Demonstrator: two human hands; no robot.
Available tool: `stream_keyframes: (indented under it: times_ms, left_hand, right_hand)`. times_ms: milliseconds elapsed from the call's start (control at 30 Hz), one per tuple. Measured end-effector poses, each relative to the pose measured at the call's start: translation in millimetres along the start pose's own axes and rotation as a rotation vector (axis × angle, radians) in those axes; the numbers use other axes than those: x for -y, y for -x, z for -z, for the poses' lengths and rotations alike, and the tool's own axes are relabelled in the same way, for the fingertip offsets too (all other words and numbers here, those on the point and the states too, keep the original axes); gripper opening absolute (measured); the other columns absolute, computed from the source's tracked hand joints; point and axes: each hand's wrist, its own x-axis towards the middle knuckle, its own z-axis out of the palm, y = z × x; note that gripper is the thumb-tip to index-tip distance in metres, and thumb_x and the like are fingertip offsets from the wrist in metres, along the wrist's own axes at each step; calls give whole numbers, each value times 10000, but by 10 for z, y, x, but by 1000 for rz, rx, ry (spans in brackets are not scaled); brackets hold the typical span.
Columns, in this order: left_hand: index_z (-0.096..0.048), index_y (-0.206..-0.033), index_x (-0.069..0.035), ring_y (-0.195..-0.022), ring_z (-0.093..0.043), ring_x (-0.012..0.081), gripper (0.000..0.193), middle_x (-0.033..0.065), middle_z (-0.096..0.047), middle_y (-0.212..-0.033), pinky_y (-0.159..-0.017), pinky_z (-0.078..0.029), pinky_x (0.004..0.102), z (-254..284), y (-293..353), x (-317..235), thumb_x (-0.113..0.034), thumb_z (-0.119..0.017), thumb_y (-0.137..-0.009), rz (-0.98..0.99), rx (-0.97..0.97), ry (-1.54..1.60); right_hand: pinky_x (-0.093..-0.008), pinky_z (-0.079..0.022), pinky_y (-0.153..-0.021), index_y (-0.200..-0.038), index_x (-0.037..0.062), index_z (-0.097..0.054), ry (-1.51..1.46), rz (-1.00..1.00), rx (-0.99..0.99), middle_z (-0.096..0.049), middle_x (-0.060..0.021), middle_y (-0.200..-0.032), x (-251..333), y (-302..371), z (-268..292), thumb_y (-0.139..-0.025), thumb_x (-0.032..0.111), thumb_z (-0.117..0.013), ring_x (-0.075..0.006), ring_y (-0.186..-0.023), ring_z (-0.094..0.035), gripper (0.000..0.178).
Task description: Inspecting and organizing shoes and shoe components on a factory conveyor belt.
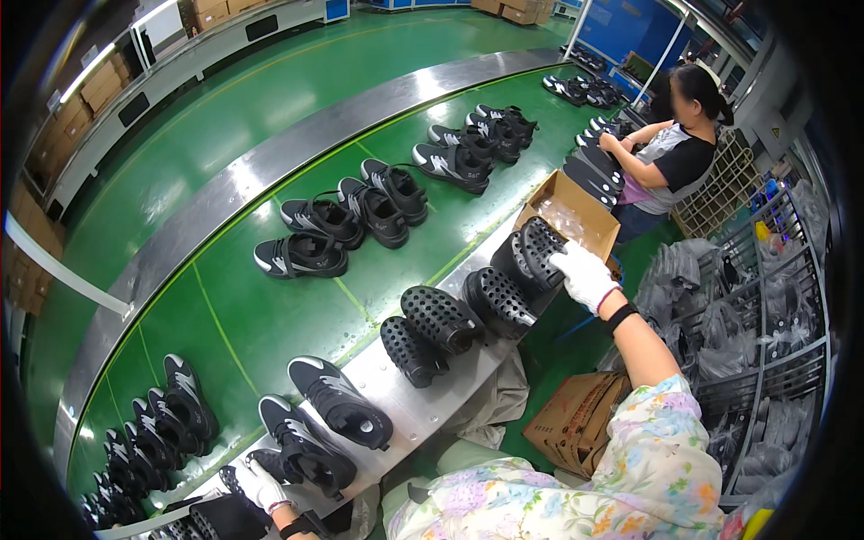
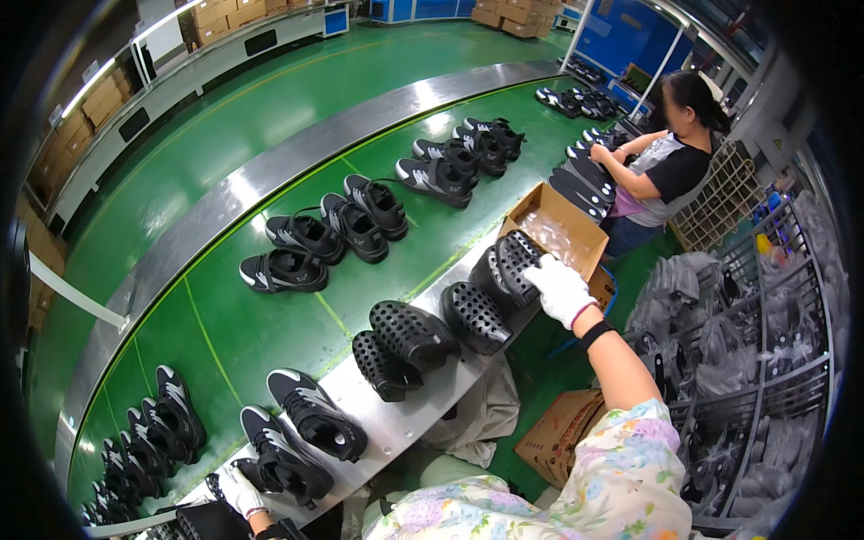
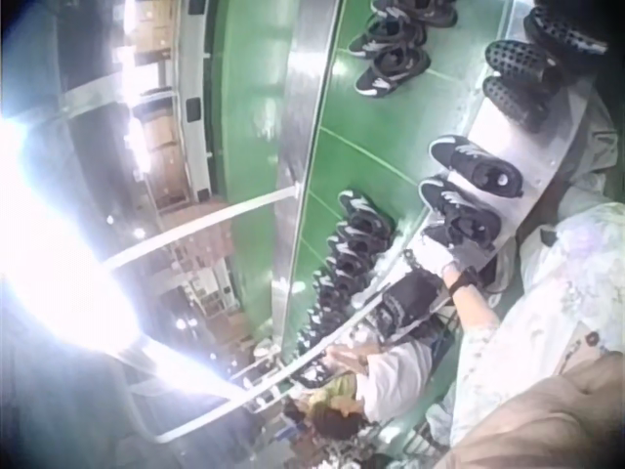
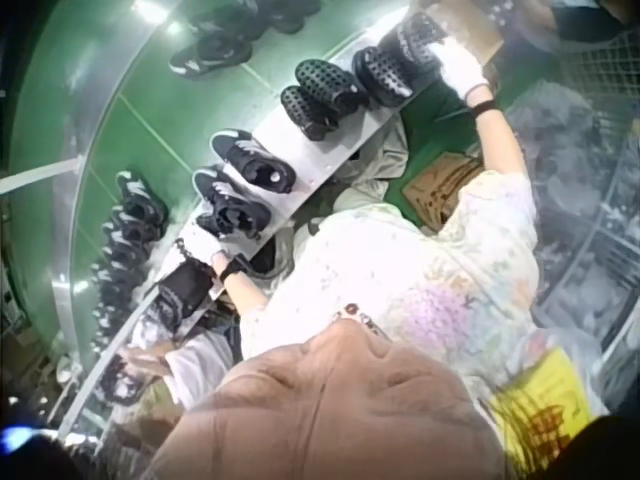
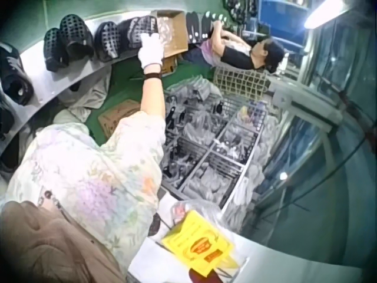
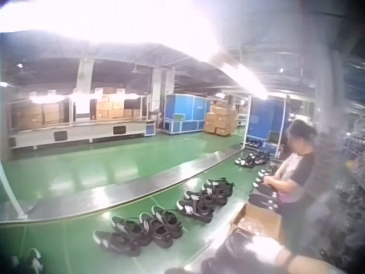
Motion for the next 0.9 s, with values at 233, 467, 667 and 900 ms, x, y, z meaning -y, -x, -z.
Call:
stream_keyframes:
  times_ms: [233,467,667,900]
  left_hand:
    - [-531,-1386,10,-1290,-530,353,459,216,-560,-1388,-1106,-397,402,428,242,-255,-212,-587,-989,-49,-325,156]
    - [-252,-1536,-48,-1191,-556,270,788,182,-521,-1345,-949,-526,421,1292,984,-1498,-235,-692,-910,-244,638,1217]
    - [-476,-1322,-50,-1022,-642,259,500,94,-622,-1116,-891,-556,404,1296,1315,-1486,-89,-660,-858,299,785,1920]
    - [-537,-1260,-73,-915,-642,167,379,51,-631,-1036,-790,-550,317,1063,1317,-879,-112,-662,-904,487,487,1693]
  right_hand:
    - [-353,-528,-785,-1040,94,-622,-531,43,-588,-570,-108,-1000,62,249,603,-687,-62,-654,-290,-885,-617,388]
    - [-345,-515,-763,-1015,52,-635,-1031,453,-396,-598,-97,-970,1856,443,1146,-740,-22,-639,-247,-881,-619,284]
    - [-403,-538,-794,-1160,106,-674,-1041,881,-14,-594,-160,-1073,3619,852,940,-761,74,-696,-334,-908,-627,401]
    - [-396,-524,-909,-1326,34,-542,-1158,531,566,-649,-201,-1145,4291,1147,693,-851,363,-756,-356,-1015,-668,616]
